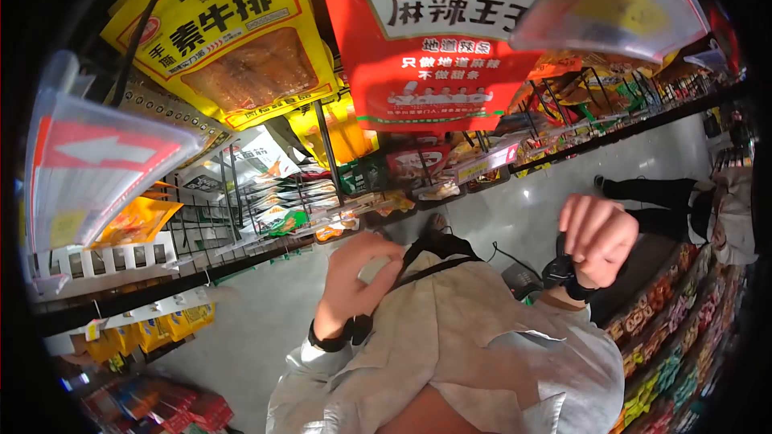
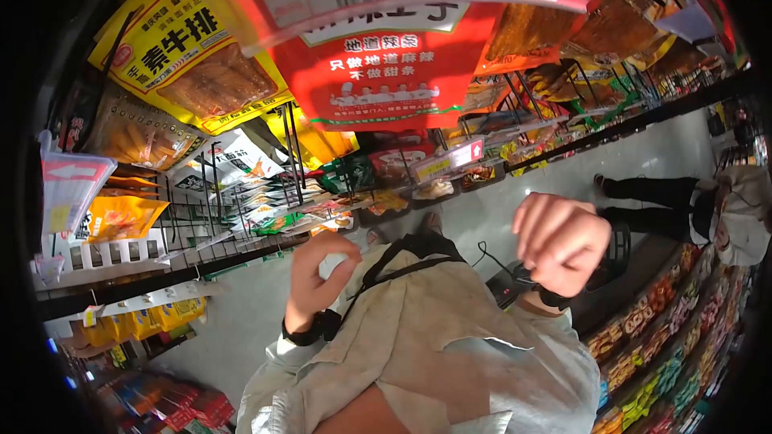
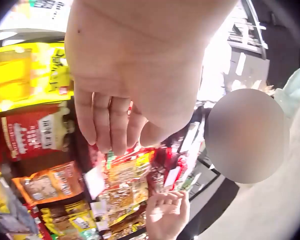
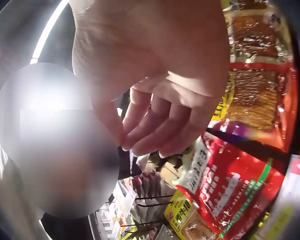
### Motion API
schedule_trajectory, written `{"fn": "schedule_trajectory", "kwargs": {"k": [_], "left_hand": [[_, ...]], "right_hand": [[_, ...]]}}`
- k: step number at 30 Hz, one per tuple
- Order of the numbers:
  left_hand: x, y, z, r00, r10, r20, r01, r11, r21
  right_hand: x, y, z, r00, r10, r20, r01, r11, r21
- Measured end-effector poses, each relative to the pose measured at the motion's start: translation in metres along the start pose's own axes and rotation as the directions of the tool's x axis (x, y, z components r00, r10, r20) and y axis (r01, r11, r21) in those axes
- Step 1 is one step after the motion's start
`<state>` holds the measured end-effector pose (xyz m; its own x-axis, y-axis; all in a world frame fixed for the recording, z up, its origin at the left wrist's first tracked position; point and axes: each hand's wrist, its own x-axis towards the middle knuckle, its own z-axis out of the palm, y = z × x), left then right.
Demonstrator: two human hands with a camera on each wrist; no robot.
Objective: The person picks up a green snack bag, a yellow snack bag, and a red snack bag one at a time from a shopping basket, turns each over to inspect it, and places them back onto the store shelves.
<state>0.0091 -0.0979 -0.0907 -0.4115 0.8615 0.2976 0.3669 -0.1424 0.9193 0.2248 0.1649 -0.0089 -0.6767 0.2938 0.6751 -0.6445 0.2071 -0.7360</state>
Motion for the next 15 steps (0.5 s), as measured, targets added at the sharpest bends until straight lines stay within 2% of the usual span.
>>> {"fn": "schedule_trajectory", "kwargs": {"k": [2,3,5,7,10,11,14,15], "left_hand": [[-0.013,-0.029,0.011,0.993,-0.121,0.009,0.120,0.992,0.028],[-0.016,-0.041,0.016,0.985,-0.173,0.015,0.172,0.984,0.041],[-0.025,-0.062,0.021,0.979,-0.188,0.081,0.182,0.980,0.079],[-0.029,-0.068,0.024,0.976,-0.197,0.095,0.184,0.974,0.128],[-0.023,-0.068,0.029,0.986,-0.113,0.121,0.083,0.969,0.233],[-0.022,-0.064,0.033,0.992,-0.098,0.085,0.071,0.960,0.271],[-0.020,-0.050,0.046,0.997,-0.080,0.020,0.068,0.933,0.352],[-0.022,-0.045,0.056,0.996,-0.084,-0.038,0.092,0.931,0.354]], "right_hand": [[-0.027,0.007,0.011,0.967,0.171,-0.188,-0.176,0.984,-0.009],[-0.038,0.011,0.014,0.944,0.233,-0.233,-0.250,0.967,-0.046],[-0.060,0.015,0.021,0.887,0.342,-0.310,-0.375,0.926,-0.051],[-0.072,0.020,0.023,0.864,0.396,-0.311,-0.418,0.908,-0.006],[-0.082,0.018,0.024,0.835,0.456,-0.307,-0.483,0.875,-0.014],[-0.086,0.017,0.021,0.830,0.489,-0.268,-0.505,0.863,0.008],[-0.101,0.022,0.007,0.756,0.598,-0.266,-0.647,0.745,-0.163],[-0.104,0.026,0.000,0.764,0.592,-0.255,-0.644,0.679,-0.353]]}}
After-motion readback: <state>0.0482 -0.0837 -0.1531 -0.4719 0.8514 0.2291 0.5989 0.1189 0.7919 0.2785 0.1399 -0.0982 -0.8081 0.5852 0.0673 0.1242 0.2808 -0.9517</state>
